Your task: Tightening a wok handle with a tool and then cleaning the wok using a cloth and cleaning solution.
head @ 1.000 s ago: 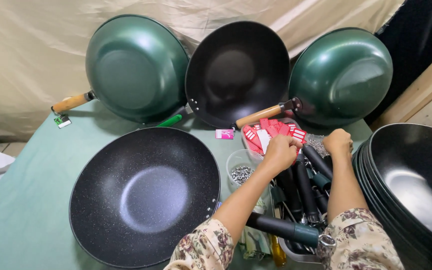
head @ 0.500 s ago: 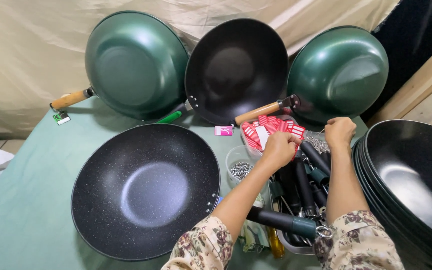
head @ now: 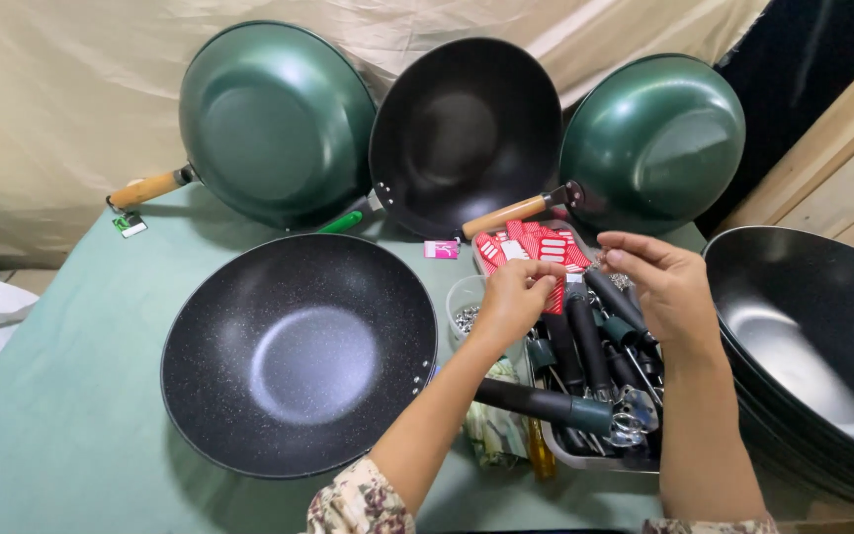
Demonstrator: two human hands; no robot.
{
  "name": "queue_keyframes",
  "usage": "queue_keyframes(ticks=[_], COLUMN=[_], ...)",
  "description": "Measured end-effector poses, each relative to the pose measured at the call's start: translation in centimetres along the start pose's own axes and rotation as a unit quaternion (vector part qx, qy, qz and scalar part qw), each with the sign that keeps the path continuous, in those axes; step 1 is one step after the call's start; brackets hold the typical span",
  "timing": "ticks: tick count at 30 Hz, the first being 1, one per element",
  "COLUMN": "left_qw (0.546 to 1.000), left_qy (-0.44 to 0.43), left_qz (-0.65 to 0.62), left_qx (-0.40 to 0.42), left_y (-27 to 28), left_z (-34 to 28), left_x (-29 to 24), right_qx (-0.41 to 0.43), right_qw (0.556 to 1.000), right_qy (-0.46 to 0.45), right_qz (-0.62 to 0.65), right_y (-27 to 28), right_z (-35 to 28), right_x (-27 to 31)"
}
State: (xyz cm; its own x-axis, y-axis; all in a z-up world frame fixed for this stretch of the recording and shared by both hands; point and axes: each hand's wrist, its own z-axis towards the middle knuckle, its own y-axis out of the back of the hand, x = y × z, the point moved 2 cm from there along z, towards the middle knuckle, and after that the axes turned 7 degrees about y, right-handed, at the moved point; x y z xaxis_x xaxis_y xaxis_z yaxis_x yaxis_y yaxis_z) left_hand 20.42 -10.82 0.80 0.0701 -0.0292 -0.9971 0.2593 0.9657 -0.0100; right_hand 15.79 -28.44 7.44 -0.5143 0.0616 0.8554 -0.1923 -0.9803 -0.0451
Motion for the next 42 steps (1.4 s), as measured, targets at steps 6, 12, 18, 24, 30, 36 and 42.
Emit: queue_keyframes(ticks=[6, 12, 18, 24, 30, 36, 42], left_qw=[0.991, 0.992, 0.994, 0.993, 0.973, 0.925, 0.897], left_qy=[-0.018, -0.015, -0.007, -0.005, 0.068, 0.12, 0.201], left_qz=[-0.129, -0.089, -0.078, -0.103, -0.214, -0.361, -0.391], left_qx=[0.016, 0.091, 0.069, 0.066, 0.053, 0.008, 0.041], left_y=[1.8, 3.4, 4.3, 4.4, 4.7, 5.7, 4.8], left_z=[-9.0, -18.7, -21.9, -24.4, -26.3, -24.2, -24.0], left_x=[-2.5, -5.3, -3.6, -3.3, -3.2, 1.6, 3.0], right_qx=[0.023, 0.031, -0.002, 0.008, -0.046, -0.082, 0.078], right_qw=[0.992, 0.983, 0.984, 0.982, 0.995, 0.985, 0.924], right_qy=[0.003, -0.018, -0.022, 0.013, 0.022, 0.093, 0.268], right_qz=[0.122, 0.181, 0.178, 0.187, 0.084, -0.122, -0.26], right_y=[-1.6, -3.7, -5.6, -6.4, -7.5, -9.2, -10.5], right_z=[-8.2, -13.9, -17.0, -19.9, -22.9, -25.5, -25.9], right_x=[3.4, 4.8, 5.3, 5.9, 6.7, 8.8, 8.5])
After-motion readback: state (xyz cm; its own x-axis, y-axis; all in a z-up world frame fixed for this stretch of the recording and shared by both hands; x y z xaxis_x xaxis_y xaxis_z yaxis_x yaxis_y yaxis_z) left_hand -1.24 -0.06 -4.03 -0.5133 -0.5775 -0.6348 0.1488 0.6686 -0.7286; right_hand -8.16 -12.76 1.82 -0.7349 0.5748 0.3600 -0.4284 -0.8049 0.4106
